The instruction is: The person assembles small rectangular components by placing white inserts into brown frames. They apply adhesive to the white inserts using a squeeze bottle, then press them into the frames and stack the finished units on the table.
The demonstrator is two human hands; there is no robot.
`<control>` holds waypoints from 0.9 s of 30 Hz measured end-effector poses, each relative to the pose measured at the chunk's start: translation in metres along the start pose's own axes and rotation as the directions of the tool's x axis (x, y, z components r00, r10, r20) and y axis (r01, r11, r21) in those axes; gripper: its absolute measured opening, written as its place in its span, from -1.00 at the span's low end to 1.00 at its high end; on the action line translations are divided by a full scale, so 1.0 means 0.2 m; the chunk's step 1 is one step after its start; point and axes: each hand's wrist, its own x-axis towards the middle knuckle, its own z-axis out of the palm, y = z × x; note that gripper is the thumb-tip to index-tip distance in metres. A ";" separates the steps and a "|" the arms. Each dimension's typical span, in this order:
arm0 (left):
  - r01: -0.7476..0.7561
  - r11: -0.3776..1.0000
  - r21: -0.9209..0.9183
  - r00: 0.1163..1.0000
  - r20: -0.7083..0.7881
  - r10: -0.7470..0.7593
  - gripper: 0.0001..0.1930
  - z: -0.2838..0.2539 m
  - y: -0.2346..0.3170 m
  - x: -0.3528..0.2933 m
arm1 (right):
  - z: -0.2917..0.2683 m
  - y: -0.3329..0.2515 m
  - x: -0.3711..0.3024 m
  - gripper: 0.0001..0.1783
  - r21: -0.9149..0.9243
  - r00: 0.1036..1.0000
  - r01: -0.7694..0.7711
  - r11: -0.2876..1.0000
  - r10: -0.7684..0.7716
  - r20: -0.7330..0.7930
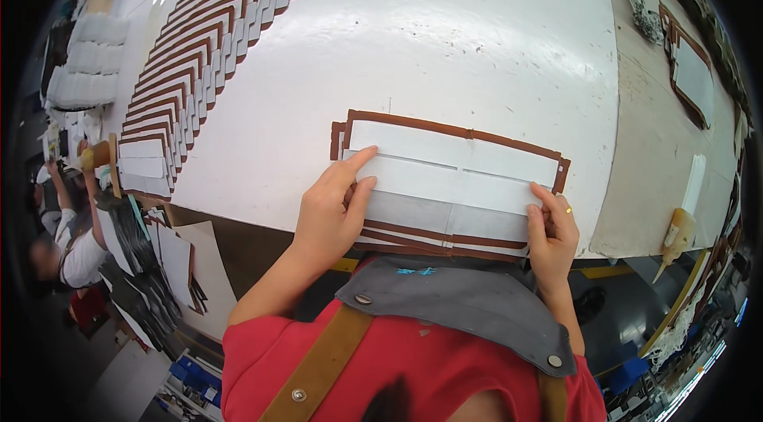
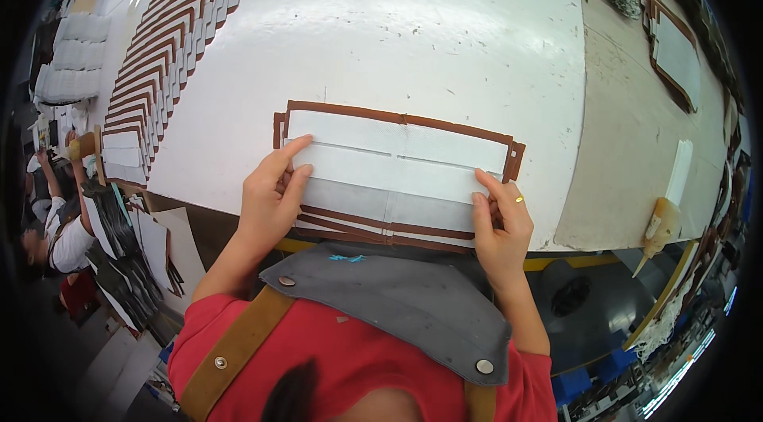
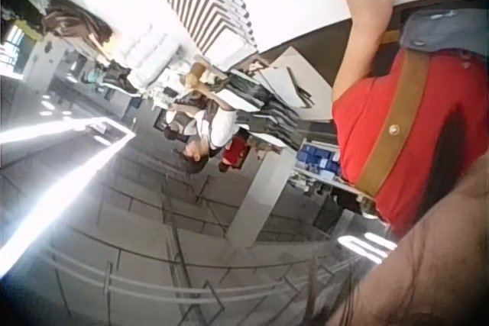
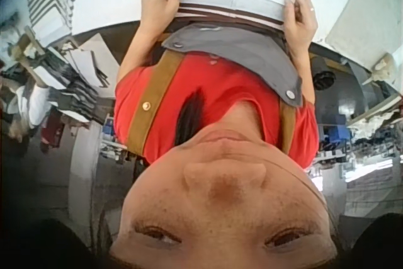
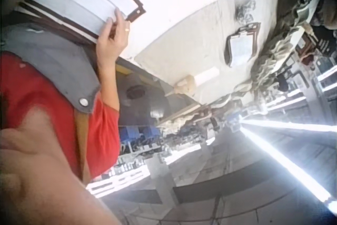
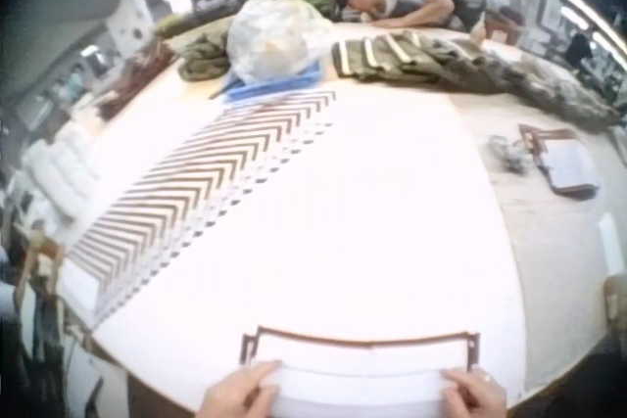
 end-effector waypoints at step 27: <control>-0.079 0.961 0.266 0.997 0.024 0.075 -0.67 0.01 0.03 0.03 | -0.03 -0.06 0.03 -0.60 -0.143 0.996 0.068 0.987 -0.058 0.075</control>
